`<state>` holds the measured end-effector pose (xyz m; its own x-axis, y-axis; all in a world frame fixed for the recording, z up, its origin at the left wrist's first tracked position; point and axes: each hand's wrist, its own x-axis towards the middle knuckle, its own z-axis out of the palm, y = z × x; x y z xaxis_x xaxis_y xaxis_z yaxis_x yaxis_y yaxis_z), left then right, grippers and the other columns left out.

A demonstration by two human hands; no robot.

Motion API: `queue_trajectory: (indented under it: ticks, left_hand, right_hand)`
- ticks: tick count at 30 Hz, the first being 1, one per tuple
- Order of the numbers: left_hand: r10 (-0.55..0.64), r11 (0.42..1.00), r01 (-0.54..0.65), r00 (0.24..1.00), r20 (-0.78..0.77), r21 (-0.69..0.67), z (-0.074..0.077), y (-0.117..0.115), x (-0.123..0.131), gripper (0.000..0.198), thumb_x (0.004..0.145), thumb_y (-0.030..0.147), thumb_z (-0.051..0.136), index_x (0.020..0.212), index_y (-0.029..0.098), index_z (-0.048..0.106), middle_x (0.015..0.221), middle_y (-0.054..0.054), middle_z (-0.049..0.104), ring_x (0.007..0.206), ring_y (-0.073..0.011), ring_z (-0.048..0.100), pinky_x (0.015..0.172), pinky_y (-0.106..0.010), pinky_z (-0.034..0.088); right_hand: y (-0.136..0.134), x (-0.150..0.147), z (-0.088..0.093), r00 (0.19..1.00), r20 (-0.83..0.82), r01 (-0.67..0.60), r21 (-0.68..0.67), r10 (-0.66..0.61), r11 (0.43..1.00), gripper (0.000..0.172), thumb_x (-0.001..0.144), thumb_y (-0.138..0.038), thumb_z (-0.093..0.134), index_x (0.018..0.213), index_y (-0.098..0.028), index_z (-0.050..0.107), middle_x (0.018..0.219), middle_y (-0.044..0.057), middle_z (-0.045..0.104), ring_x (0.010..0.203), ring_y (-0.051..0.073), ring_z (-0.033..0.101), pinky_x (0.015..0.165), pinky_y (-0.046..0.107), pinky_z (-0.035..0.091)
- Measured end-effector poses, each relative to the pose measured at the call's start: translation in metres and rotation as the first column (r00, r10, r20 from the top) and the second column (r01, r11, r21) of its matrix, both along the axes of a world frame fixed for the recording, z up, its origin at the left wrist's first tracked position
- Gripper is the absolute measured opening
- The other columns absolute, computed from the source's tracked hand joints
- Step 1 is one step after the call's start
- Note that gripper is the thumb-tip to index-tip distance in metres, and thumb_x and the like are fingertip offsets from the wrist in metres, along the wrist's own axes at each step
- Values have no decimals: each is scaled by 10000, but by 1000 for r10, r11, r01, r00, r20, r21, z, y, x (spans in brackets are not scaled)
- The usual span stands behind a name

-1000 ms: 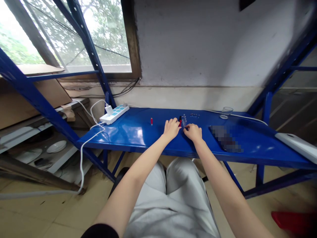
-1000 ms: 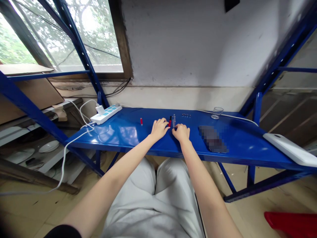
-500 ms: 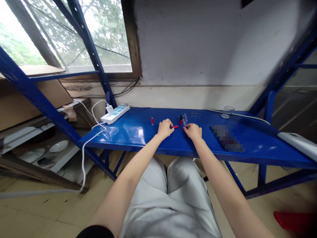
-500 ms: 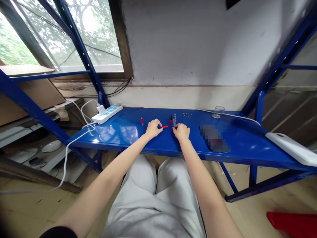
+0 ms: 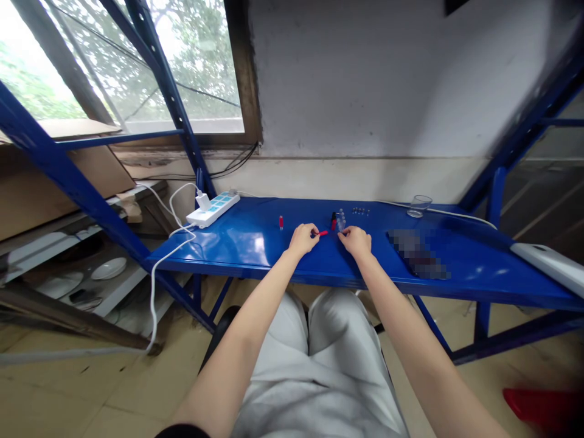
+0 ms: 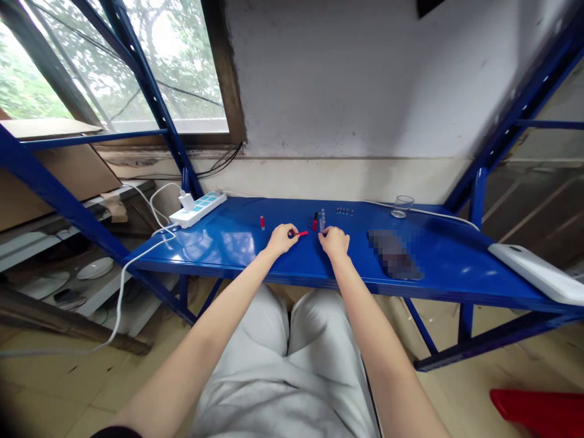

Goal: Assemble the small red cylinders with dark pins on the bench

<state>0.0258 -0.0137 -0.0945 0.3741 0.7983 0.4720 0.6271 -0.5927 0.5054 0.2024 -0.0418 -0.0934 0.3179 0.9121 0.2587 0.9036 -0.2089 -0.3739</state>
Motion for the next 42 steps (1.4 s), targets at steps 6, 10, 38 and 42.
queue_trajectory:
  ticks: [6,10,38,42]
  left_hand:
    - [44,998,-39,990,134,-39,-4,-1,-3,109,706,170,582,808,165,623,819,-26,654,770,-137,565,743,-269,457]
    - [56,997,-46,985,163,-64,-6,0,-4,156,711,162,581,854,160,643,821,-35,661,765,-135,579,757,-275,468]
    - [-46,997,20,935,352,76,0,-6,-7,108,771,159,549,837,164,634,837,-33,633,697,-107,549,696,-256,456]
    - [-54,995,19,928,368,97,0,-6,-7,111,774,155,545,839,169,633,848,-30,634,691,-102,547,693,-253,457]
  right_hand:
    - [0,0,2,1000,-21,8,-27,-8,1000,236,783,-357,505,887,-210,657,899,61,670,895,212,597,762,318,381]
    - [1,0,3,999,-32,12,-27,-13,1000,231,780,-355,511,883,-209,657,893,59,671,885,207,600,759,312,383]
    - [-11,-19,6,898,387,-252,64,209,966,184,820,-203,434,809,-137,606,878,108,641,837,198,566,706,298,326]
    - [-11,-19,5,879,422,-278,71,223,958,187,823,-199,429,816,-131,603,868,116,639,827,205,564,695,302,319]
